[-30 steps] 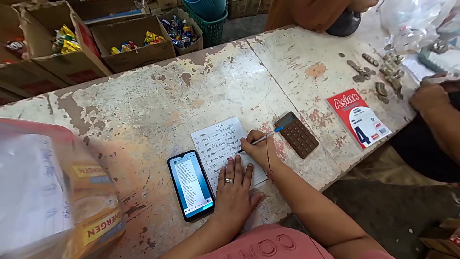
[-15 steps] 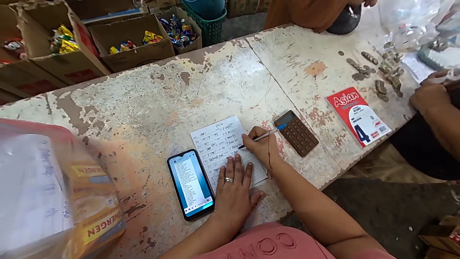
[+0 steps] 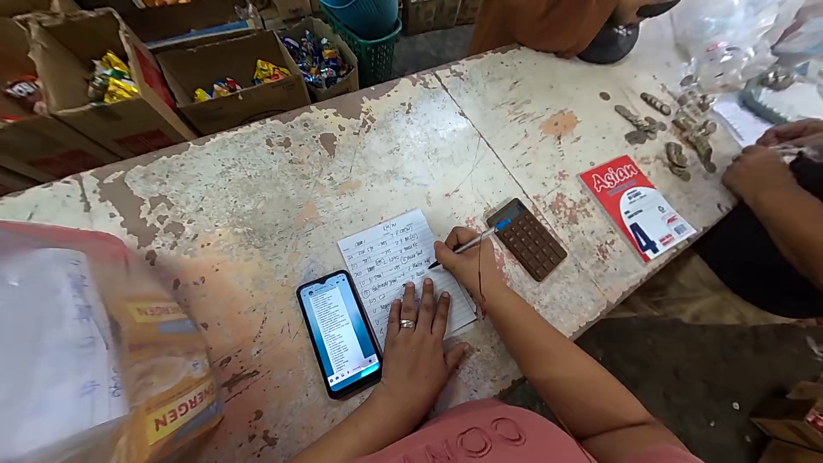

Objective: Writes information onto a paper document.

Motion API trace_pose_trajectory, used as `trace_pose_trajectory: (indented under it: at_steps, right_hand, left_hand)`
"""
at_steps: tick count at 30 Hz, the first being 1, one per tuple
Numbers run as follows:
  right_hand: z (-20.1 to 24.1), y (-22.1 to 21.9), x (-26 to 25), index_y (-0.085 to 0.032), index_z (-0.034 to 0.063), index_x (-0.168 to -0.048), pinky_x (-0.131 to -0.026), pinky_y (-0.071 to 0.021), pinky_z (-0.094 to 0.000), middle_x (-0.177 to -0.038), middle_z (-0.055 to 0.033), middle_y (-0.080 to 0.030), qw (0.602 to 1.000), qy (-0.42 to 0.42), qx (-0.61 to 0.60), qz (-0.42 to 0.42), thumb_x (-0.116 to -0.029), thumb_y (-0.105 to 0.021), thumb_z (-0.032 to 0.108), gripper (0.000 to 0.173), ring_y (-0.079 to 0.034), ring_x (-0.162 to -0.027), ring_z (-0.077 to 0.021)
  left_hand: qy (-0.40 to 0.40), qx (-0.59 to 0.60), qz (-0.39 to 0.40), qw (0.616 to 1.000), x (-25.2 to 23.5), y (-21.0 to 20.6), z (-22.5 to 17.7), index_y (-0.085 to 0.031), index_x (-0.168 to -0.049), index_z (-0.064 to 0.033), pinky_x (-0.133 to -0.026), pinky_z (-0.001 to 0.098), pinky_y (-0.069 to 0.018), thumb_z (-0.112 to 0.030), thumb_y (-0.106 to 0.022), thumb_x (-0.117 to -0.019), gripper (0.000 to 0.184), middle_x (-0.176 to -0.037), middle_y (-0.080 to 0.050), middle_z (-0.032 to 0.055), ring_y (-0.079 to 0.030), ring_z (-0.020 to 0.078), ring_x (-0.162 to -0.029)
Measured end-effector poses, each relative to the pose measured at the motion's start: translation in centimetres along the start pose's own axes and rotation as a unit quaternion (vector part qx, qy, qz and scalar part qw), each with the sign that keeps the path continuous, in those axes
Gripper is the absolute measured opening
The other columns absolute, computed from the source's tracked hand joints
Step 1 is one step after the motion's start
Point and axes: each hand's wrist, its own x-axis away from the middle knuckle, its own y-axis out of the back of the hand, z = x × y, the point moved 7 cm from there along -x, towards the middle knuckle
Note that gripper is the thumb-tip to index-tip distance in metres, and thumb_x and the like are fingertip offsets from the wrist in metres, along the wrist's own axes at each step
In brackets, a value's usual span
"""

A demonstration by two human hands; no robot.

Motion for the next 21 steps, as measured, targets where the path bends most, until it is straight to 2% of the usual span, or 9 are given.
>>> trace_pose_trajectory:
  at_steps: [21]
  right_hand:
    - [0.06, -0.17, 0.11, -0.049, 0.0125, -0.065, -0.047, -0.0323, -0.0157, -0.055, 0.008, -0.043, 0.999, 0.024, 0.018, 0.013, -0.0893, -0.065, 0.005, 0.03, -0.04, -0.048, 0.0026]
  left_hand:
    - [0.0, -0.005, 0.003, 1.0, 0.03, 0.07, -0.05, -0.048, -0.152, -0.0101, -0.114, 0.0628, -0.0338, -0.068, -0.035, -0.0979, 0.081, -0.161, -0.04, 0.0187, -0.04, 0.0446, -0.146]
